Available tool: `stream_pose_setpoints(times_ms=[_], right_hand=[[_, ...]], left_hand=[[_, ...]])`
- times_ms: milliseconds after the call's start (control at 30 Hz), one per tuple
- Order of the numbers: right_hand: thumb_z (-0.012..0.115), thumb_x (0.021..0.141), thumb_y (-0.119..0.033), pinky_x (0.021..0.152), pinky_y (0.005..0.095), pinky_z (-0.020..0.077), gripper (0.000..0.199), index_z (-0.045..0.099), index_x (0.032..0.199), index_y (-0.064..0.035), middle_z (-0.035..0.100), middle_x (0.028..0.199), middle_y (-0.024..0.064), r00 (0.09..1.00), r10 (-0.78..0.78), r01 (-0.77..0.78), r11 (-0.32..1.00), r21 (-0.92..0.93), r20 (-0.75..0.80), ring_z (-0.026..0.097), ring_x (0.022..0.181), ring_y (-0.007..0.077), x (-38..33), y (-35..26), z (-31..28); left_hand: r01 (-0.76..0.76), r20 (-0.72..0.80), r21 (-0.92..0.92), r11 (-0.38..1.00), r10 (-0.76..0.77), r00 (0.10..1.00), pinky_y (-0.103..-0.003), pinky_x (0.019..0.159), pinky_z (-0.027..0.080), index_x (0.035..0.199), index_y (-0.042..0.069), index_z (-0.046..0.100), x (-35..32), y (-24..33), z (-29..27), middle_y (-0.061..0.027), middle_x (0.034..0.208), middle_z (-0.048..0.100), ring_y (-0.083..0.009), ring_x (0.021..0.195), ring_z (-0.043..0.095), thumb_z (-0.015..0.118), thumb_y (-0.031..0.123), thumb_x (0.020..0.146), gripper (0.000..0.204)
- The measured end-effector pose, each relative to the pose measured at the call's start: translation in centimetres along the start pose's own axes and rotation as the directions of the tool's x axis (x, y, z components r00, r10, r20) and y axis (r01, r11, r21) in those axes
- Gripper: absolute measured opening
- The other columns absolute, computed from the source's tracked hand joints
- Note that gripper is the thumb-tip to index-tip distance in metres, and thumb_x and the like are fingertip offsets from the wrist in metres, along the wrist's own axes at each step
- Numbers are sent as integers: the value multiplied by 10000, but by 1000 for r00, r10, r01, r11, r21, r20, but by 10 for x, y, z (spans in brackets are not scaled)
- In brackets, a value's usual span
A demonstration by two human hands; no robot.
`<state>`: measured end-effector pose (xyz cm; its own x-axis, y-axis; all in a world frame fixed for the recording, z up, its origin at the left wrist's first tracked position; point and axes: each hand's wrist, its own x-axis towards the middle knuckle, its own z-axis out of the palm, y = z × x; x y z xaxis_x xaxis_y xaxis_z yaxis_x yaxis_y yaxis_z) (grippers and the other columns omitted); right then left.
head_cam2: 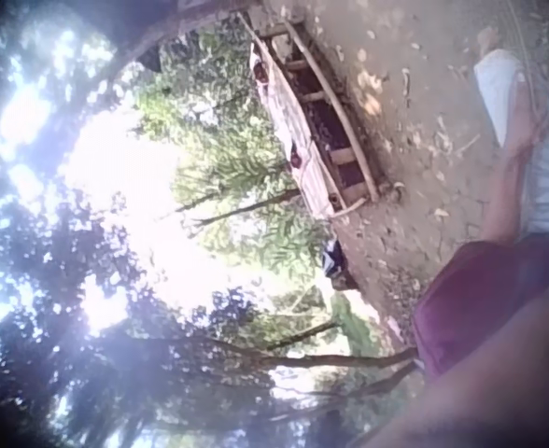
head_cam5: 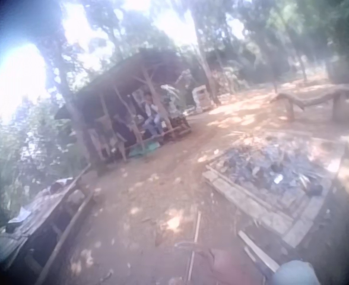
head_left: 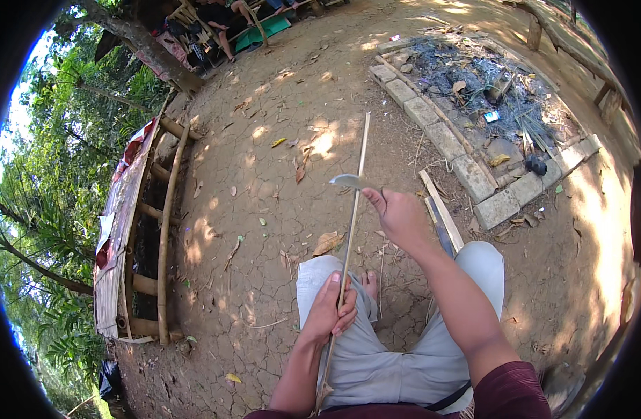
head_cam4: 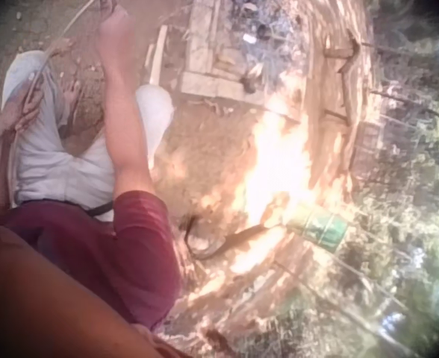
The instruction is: The person whittles and shapes a thin wood strip and a thicker wooden branch using a small curved knife.
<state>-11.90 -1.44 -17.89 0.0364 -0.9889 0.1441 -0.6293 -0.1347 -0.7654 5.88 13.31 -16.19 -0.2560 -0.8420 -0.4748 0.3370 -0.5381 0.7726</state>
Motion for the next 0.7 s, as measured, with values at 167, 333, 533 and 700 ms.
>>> stream_pose_setpoints(times_ms=[167, 333, 533, 700], right_hand=[[360, 957, -695, 633, 526, 480, 814, 664, 748, 31, 633, 699, 257, 998, 66, -66, 997, -30, -3, 631, 725, 463, 17, 12, -16], [365, 955, -702, 622, 504, 468, 837, 635, 710, 51, 598, 658, 256, 992, 112, -110, 993, 43, -61, 604, 665, 456, 34, 29, -31], [387, 958, -688, 603, 496, 462, 809, 613, 708, 47, 571, 615, 252, 992, 55, -66, 993, 95, 111, 597, 619, 445, 14, 16, -16], [428, 960, -647, 612, 519, 500, 701, 653, 789, -5, 635, 676, 245, 920, -165, 160, 986, 45, 355, 644, 670, 453, -59, -27, 16]], left_hand=[[45, -10, 5, 999, -45, 999, -227, 299, 258, 969, 104, 382, -23, -19, 1, -2, 557, 327, -70, 327, 254, 257, 452, 1082, 387], [104, -26, 13, 994, -104, 994, -234, 294, 256, 969, 97, 393, -57, -32, -6, -5, 544, 332, -82, 307, 261, 262, 444, 1083, 388], [43, -6, -166, 985, -45, 999, -241, 302, 279, 964, 104, 388, -45, -23, -6, -25, 563, 352, -104, 309, 286, 241, 461, 1081, 404], [-8, 56, -279, 960, 25, 998, -247, 293, 290, 947, 125, 386, -4, -1, -15, -20, 567, 347, -102, 310, 293, 205, 539, 1060, 466]])
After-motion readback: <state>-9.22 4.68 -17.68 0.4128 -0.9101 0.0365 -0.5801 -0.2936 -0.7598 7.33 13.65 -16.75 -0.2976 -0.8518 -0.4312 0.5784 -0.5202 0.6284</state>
